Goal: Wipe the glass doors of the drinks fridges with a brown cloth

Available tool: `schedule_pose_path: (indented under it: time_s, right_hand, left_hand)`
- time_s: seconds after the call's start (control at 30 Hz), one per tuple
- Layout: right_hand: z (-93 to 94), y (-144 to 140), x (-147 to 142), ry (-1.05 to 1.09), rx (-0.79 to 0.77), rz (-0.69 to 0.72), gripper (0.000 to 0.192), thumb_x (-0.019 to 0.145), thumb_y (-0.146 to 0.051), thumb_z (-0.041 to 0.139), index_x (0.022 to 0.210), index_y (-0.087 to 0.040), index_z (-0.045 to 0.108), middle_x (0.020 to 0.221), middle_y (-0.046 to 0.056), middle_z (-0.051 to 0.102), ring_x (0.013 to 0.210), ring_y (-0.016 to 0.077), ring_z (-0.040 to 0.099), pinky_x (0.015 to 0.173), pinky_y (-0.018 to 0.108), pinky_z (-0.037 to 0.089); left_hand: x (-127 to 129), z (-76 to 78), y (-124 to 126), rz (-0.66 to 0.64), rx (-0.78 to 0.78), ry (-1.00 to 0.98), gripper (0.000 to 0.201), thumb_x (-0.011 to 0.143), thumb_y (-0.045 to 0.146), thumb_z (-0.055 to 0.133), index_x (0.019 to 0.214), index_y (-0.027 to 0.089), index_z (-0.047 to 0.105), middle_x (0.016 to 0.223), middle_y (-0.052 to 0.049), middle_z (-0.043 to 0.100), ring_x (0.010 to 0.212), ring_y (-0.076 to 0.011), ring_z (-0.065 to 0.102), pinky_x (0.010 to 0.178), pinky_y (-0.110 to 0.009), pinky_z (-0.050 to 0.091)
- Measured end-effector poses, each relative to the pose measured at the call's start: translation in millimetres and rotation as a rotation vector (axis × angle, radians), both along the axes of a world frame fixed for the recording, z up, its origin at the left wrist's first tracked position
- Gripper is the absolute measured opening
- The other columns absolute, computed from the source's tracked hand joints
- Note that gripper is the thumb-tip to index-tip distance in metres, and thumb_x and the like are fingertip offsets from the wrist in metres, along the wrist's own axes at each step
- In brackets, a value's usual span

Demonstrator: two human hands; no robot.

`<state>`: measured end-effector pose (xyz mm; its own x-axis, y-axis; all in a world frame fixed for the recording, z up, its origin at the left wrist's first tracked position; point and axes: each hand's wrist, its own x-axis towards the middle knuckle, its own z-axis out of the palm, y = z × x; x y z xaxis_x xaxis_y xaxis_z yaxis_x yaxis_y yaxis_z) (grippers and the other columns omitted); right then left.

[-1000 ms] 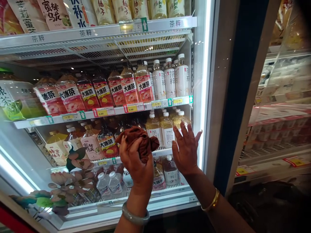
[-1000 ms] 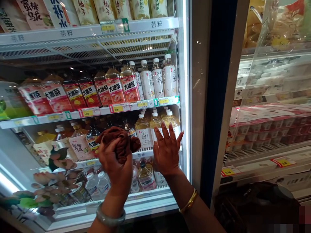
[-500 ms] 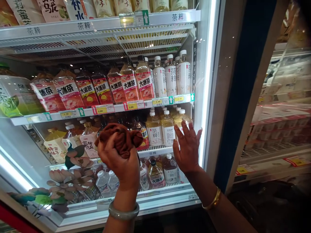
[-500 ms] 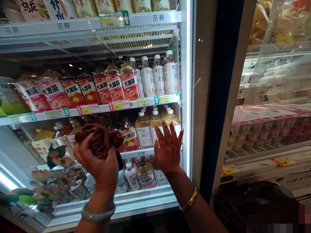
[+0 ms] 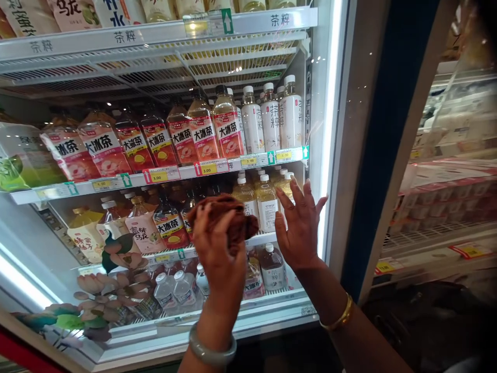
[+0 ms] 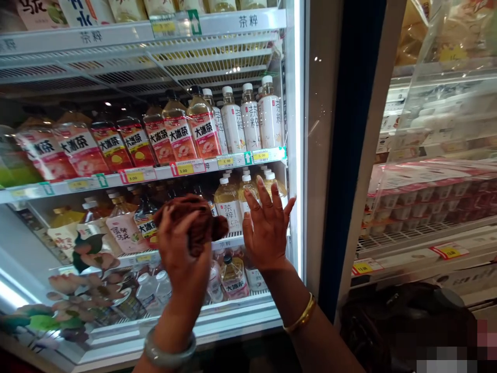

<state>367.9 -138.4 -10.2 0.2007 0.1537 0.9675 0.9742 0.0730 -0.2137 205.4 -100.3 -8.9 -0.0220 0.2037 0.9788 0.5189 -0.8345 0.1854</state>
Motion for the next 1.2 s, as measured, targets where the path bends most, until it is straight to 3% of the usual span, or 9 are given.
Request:
schedule_pose_path:
  time_s: [0.13, 0.3, 0.4, 0.53, 0.73, 0.83, 0.97, 1.1, 1.2]
  right_hand:
    - [13.1, -2.7, 5.1, 0.026, 0.013, 0.003, 0.049, 0.105, -0.023, 0.045, 0.153, -0.029, 0.048, 0.168, 0.004, 0.042, 0.164, 0.0246, 0.02, 0.134, 0.065, 0.005]
    - [27.5, -4.0, 12.7, 0.081, 0.05, 0.035, 0.046, 0.105, -0.021, 0.046, 0.15, -0.028, 0.052, 0.167, 0.004, 0.042, 0.163, 0.0259, 0.024, 0.134, 0.065, 0.012]
    - [30.4, -5.3, 16.3, 0.093, 0.093, 0.073, 0.047, 0.104, -0.02, 0.047, 0.15, -0.029, 0.053, 0.166, 0.006, 0.044, 0.162, 0.0263, 0.027, 0.133, 0.066, 0.015]
    - [28.7, -5.9, 22.7, 0.097, 0.116, 0.117, 0.049, 0.104, -0.021, 0.048, 0.153, -0.03, 0.05, 0.168, 0.006, 0.041, 0.162, 0.0263, 0.027, 0.133, 0.065, 0.018]
    - [26.1, -6.5, 31.2, 0.186, 0.21, 0.227, 0.058, 0.104, -0.016, 0.039, 0.16, -0.032, 0.038, 0.169, 0.006, 0.04, 0.16, 0.0231, 0.033, 0.133, 0.063, 0.021]
    - [27.1, -7.0, 30.5, 0.208, 0.229, 0.217, 0.058, 0.105, -0.021, 0.042, 0.161, -0.032, 0.036, 0.167, 0.007, 0.043, 0.158, 0.0242, 0.037, 0.132, 0.063, 0.026]
    - [27.5, -6.1, 26.6, 0.18, 0.218, 0.193, 0.055, 0.105, -0.024, 0.046, 0.16, -0.032, 0.04, 0.167, 0.008, 0.043, 0.159, 0.0273, 0.035, 0.13, 0.066, 0.026]
    - [27.3, -6.6, 25.4, 0.219, 0.225, 0.21, 0.058, 0.106, -0.02, 0.038, 0.162, -0.032, 0.035, 0.168, 0.007, 0.041, 0.161, 0.0253, 0.031, 0.132, 0.066, 0.023]
    - [28.1, -8.7, 25.1, 0.219, 0.212, 0.22, 0.057, 0.106, -0.022, 0.039, 0.161, -0.033, 0.036, 0.169, 0.006, 0.04, 0.161, 0.0255, 0.031, 0.132, 0.065, 0.023]
  left_hand:
    - [-7.4, 8.4, -5.2, 0.065, -0.168, -0.053, 0.057, 0.086, 0.013, 0.072, 0.139, 0.029, 0.06, 0.16, -0.012, 0.044, 0.153, -0.031, 0.042, 0.128, -0.052, 0.034]
    - [17.7, 1.0, -9.7, -0.105, 0.078, 0.369, 0.055, 0.087, 0.002, 0.062, 0.136, 0.026, 0.062, 0.162, -0.012, 0.042, 0.158, -0.0331, 0.033, 0.126, -0.053, 0.039]
    - [28.0, 22.0, -3.3, -0.106, 0.194, 0.406, 0.054, 0.086, 0.001, 0.063, 0.134, 0.025, 0.063, 0.159, -0.012, 0.046, 0.157, -0.033, 0.036, 0.126, -0.054, 0.039]
    - [40.8, 56.3, -3.2, -0.057, 0.169, 0.194, 0.057, 0.083, 0.003, 0.068, 0.135, 0.024, 0.061, 0.158, -0.014, 0.045, 0.154, -0.0343, 0.039, 0.127, -0.059, 0.035]
    - [69.0, 61.0, -7.1, -0.228, 0.338, 0.424, 0.044, 0.096, 0.013, 0.061, 0.139, 0.02, 0.059, 0.151, -0.016, 0.054, 0.154, -0.0297, 0.041, 0.125, -0.052, 0.043]
    - [68.5, 78.3, 0.9, -0.182, 0.419, 0.437, 0.048, 0.094, 0.012, 0.064, 0.141, 0.024, 0.06, 0.152, -0.015, 0.053, 0.154, -0.0315, 0.04, 0.125, -0.053, 0.043]
    - [66.9, 100.7, 4.1, -0.112, 0.41, 0.324, 0.052, 0.091, 0.011, 0.069, 0.139, 0.026, 0.063, 0.156, -0.015, 0.048, 0.153, -0.035, 0.041, 0.125, -0.061, 0.039]
    - [60.4, 86.1, 1.1, -0.213, 0.471, 0.497, 0.044, 0.093, 0.011, 0.066, 0.135, 0.023, 0.065, 0.149, -0.015, 0.056, 0.151, -0.0317, 0.045, 0.123, -0.052, 0.046]
    - [39.8, 73.5, 4.7, -0.12, 0.4, 0.468, 0.051, 0.092, 0.011, 0.067, 0.141, 0.025, 0.061, 0.152, -0.014, 0.054, 0.151, -0.0321, 0.045, 0.128, -0.059, 0.036]
